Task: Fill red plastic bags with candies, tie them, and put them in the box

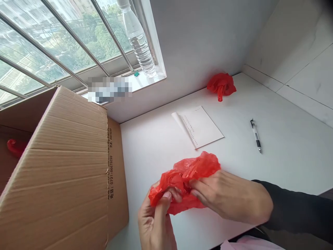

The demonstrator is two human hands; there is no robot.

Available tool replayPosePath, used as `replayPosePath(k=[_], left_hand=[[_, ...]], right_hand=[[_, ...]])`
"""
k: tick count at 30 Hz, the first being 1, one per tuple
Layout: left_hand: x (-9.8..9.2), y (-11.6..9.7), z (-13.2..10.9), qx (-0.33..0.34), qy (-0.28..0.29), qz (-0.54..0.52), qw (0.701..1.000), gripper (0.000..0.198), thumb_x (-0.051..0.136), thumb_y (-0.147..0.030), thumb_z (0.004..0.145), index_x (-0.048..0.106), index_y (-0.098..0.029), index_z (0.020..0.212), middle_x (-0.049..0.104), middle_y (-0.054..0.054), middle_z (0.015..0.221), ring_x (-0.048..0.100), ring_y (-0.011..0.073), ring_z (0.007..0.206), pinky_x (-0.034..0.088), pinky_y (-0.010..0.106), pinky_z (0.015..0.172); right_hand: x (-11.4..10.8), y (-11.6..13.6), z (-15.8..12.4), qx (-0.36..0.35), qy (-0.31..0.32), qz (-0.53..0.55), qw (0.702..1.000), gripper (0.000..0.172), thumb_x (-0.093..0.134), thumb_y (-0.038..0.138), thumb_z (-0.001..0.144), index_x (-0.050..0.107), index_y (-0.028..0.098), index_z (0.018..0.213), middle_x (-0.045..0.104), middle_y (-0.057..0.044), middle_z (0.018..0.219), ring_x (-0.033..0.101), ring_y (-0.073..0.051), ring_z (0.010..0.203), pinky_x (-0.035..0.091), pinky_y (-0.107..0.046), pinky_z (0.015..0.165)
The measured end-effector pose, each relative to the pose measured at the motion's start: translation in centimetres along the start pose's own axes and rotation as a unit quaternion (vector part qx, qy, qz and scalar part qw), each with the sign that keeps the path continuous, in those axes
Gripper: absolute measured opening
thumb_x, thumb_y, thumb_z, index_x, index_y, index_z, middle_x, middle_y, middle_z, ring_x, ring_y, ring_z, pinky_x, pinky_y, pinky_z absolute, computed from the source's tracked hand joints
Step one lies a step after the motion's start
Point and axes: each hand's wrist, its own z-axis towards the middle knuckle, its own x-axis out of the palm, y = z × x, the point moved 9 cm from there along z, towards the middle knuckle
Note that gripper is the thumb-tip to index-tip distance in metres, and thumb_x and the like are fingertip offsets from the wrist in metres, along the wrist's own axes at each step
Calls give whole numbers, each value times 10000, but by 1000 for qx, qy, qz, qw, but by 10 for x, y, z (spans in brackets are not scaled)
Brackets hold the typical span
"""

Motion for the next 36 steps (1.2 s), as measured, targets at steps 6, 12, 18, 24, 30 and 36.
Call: replayPosePath(k=[6,12,18,24,30,36], left_hand=[[10,5,-3,-63,-10,-5,998,302,789,-410,754,588,-195,683,326,-69,502,263,90,509,276,198,486],[16,14,-1,-55,-6,19,998,390,779,-555,796,619,-201,780,421,-67,531,280,71,472,277,196,449],[7,8,4,-8,-32,26,999,350,733,-569,839,675,-226,878,474,-51,487,393,119,528,360,202,485],[14,4,0,-1,-19,18,1000,466,733,-539,854,506,-205,621,456,-57,446,383,96,477,360,215,519],[9,1,-1,1,-41,8,999,358,729,-556,848,623,-229,747,474,-63,419,394,116,478,363,226,543],[8,0,-3,-2,-54,7,999,332,743,-561,829,689,-234,837,467,-61,410,378,131,478,333,248,515]], right_hand=[[43,-60,13,154,114,-80,978,279,534,-74,770,682,157,822,711,-93,757,677,-261,652,341,-338,496],[60,-84,19,191,124,-86,970,152,592,16,822,693,126,852,725,-149,835,683,-304,738,320,-349,528],[38,-75,2,199,147,-99,964,340,523,-50,789,684,126,1031,667,-68,680,609,-233,589,235,-340,485],[48,-60,24,136,124,-81,979,630,585,36,818,482,168,1425,654,-15,687,544,-187,563,195,-322,506],[52,-80,34,176,90,-85,977,175,585,51,794,652,125,937,646,-56,680,519,-177,559,198,-335,504],[31,-89,23,176,57,-72,980,115,549,68,834,629,148,812,638,-55,659,476,-164,528,187,-338,513]])
